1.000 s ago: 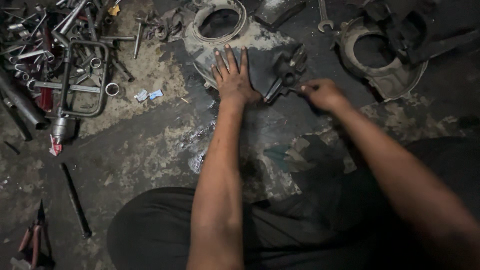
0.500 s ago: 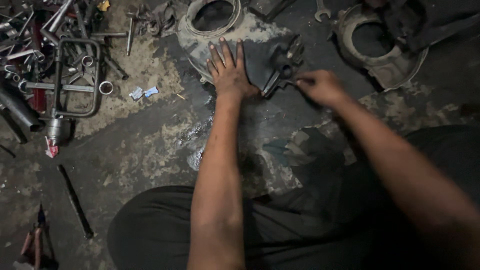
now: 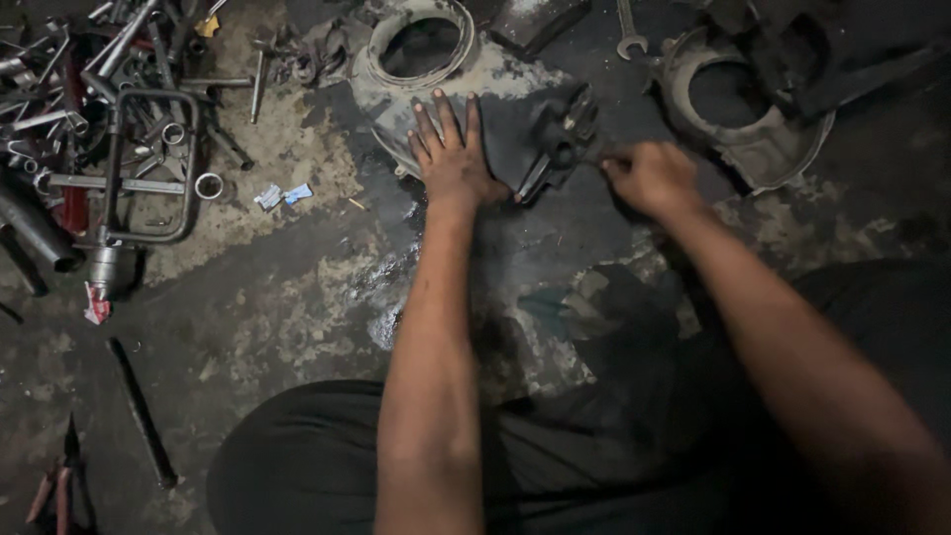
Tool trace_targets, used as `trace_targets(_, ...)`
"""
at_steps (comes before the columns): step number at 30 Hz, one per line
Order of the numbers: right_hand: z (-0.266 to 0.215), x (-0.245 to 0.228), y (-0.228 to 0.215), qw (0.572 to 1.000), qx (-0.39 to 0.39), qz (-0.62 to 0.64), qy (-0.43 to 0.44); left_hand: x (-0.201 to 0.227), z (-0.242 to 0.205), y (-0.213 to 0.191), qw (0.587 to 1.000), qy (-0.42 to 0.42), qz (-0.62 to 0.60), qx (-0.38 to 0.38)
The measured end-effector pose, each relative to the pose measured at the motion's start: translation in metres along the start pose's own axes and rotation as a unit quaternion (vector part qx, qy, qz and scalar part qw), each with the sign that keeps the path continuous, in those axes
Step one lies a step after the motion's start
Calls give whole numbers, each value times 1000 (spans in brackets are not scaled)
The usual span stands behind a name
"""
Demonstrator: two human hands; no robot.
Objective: The person uses a screwdriver to remove screws from a large, dirty engine component on the floor, handling small metal pieces and wiping parts with a cloth.
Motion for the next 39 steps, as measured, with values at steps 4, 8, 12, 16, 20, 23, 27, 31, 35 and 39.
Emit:
trace_targets(4, 9, 16, 10, 999, -10, 34, 5, 1, 2, 0, 1000, -3, 1, -13)
trace_targets(8, 10, 31, 3, 997, 33, 63, 26, 2, -1, -3, 1000, -1, 13, -21)
trace_targets(12, 18, 24, -7, 987, 100, 102, -71, 2, -9, -15, 998, -14, -5, -62)
trace_targets(16, 21, 38, -18, 979, 200, 23, -26, 18, -10, -15, 993, -47, 35, -107)
trace_targets(20, 21, 42, -19, 975, 201, 91, -11, 67, -17, 5, 998, 16, 17, -51)
trace_targets(23, 21, 37, -16, 980, 164, 110, -2, 77, -16, 14, 998, 45, 46, 3)
trace_targets(27, 21, 20, -10, 993, 116, 37, -7, 75, -10, 28, 997, 65, 45, 0)
trace_targets(31, 18, 20, 2, 996, 50, 66, 23, 81, 9, 27, 991, 86, 71, 79)
trace_targets(35, 21, 23, 13, 997, 53, 39, 27, 81, 9, 17, 990, 109, 25, 86)
trace_targets(39, 10, 9, 23, 997, 71, -5, 16, 78, -11, 6, 990, 137, -18, 15)
Point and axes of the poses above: each hand's wrist, its own z-axis towards the middle knuckle, its own y-axis out of the palm, x = y × z, the point moved 10 cm from there along z, towards the middle knuckle, and after that the axes turned 11 degrees about -y, right-handed, at the moved point
